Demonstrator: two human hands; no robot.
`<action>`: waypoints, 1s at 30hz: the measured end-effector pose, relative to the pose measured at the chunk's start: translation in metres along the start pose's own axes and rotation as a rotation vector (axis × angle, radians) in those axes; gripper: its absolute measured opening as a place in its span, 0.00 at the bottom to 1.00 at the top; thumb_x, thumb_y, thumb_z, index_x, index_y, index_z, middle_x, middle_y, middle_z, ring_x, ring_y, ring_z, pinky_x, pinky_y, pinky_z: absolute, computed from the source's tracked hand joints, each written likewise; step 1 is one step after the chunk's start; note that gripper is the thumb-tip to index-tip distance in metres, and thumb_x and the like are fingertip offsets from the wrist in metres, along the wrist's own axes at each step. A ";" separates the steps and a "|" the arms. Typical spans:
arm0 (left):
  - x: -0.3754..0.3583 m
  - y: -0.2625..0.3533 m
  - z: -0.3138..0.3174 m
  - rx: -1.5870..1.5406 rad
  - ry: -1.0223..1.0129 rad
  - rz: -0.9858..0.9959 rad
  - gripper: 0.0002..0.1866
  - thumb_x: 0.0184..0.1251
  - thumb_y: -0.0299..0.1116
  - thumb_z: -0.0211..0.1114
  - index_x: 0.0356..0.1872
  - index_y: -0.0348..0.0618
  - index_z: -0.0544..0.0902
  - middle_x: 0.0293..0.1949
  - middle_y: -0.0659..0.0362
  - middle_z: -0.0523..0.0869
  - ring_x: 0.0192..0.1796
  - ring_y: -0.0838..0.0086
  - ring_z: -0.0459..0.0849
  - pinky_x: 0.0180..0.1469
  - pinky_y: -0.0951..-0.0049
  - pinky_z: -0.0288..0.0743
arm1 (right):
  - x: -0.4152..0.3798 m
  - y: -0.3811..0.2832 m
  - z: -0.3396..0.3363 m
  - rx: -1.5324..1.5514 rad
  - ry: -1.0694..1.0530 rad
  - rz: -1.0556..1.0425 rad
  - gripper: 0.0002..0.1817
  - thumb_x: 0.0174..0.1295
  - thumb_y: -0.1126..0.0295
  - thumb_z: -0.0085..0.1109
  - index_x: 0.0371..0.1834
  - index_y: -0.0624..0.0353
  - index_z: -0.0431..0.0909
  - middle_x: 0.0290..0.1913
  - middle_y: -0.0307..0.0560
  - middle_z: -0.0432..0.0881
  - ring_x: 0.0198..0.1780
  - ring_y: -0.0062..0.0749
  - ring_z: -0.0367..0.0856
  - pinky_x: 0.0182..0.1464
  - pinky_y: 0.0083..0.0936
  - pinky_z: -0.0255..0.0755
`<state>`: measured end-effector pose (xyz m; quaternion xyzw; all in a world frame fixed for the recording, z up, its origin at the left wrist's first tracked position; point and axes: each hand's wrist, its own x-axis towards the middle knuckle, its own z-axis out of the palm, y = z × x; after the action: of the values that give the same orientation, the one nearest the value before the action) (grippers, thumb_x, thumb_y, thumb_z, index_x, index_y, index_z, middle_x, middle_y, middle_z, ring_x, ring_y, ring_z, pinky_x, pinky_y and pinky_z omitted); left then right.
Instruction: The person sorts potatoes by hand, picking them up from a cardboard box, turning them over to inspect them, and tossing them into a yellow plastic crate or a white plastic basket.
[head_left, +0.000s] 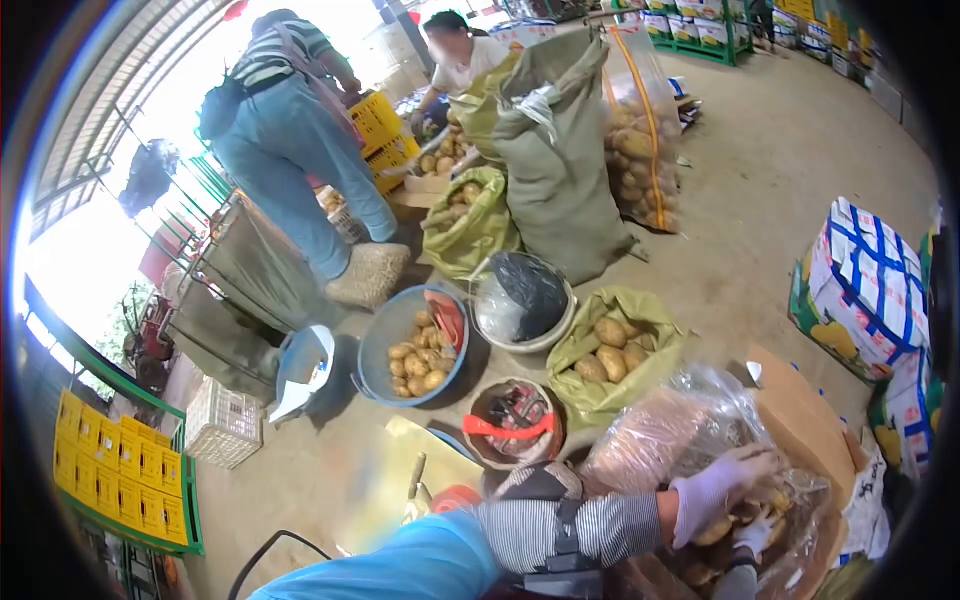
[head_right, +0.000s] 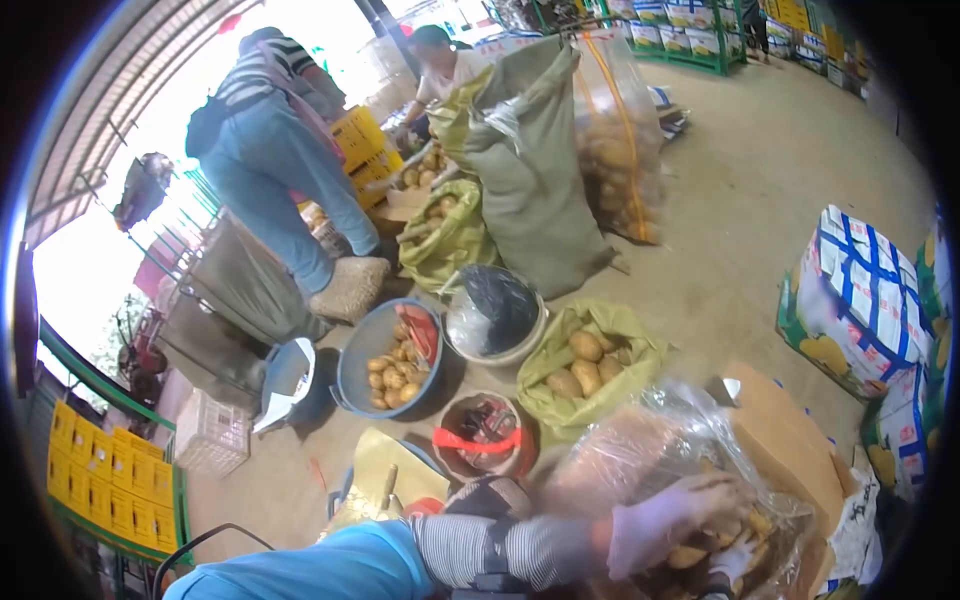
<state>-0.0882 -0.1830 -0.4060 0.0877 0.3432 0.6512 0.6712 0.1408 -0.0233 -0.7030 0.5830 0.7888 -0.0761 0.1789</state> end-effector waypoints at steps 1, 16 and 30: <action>-0.006 0.011 0.005 0.024 0.026 -0.013 0.22 0.72 0.42 0.60 0.63 0.45 0.74 0.58 0.57 0.80 0.56 0.69 0.80 0.57 0.70 0.75 | 0.012 0.010 0.024 0.051 0.170 -0.056 0.57 0.44 0.54 0.76 0.78 0.55 0.52 0.70 0.66 0.62 0.73 0.58 0.61 0.72 0.37 0.62; -0.023 -0.051 0.035 0.852 0.259 0.272 0.36 0.66 0.42 0.66 0.74 0.47 0.63 0.66 0.45 0.68 0.68 0.59 0.68 0.67 0.63 0.67 | -0.152 -0.037 -0.203 1.999 -0.537 -0.431 0.35 0.73 0.40 0.43 0.73 0.55 0.64 0.63 0.47 0.77 0.61 0.40 0.78 0.59 0.33 0.76; -0.021 -0.087 0.011 0.053 -0.126 -0.192 0.24 0.77 0.43 0.53 0.71 0.54 0.66 0.56 0.65 0.79 0.54 0.77 0.79 0.53 0.74 0.75 | -0.241 -0.051 -0.266 0.600 0.702 -0.896 0.24 0.64 0.66 0.56 0.63 0.59 0.74 0.59 0.57 0.78 0.61 0.59 0.72 0.69 0.48 0.60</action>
<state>-0.0093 -0.2110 -0.4390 0.1128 0.3243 0.5677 0.7482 0.1025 -0.1665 -0.3726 0.2119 0.9119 -0.1655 -0.3101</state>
